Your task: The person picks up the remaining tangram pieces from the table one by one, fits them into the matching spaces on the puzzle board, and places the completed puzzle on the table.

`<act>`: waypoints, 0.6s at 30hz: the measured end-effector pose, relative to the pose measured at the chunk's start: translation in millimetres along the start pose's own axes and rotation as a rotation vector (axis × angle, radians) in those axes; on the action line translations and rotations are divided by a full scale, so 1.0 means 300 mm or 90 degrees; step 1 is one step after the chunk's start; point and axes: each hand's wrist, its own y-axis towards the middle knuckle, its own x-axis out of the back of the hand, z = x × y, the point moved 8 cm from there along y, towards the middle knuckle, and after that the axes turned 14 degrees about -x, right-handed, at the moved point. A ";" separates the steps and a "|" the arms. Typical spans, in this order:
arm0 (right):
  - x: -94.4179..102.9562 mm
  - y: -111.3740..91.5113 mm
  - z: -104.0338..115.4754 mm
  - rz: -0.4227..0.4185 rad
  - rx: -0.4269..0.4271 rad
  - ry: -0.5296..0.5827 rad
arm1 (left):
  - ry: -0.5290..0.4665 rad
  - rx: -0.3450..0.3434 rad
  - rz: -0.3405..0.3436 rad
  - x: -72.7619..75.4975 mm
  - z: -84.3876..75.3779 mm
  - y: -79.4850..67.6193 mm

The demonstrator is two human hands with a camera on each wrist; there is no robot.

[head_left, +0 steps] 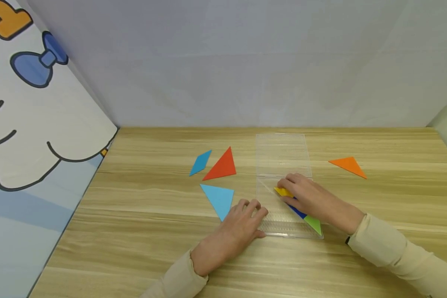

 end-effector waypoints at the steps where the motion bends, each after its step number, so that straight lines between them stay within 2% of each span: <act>1: 0.001 -0.001 0.002 -0.005 0.005 -0.002 | 0.000 0.001 0.002 0.000 0.000 0.000; 6: 0.001 -0.007 0.009 -0.024 0.027 0.000 | -0.007 0.001 0.002 0.003 -0.001 -0.002; 18: 0.007 -0.013 0.010 -0.025 0.019 0.001 | 0.011 0.001 0.009 -0.005 0.000 -0.001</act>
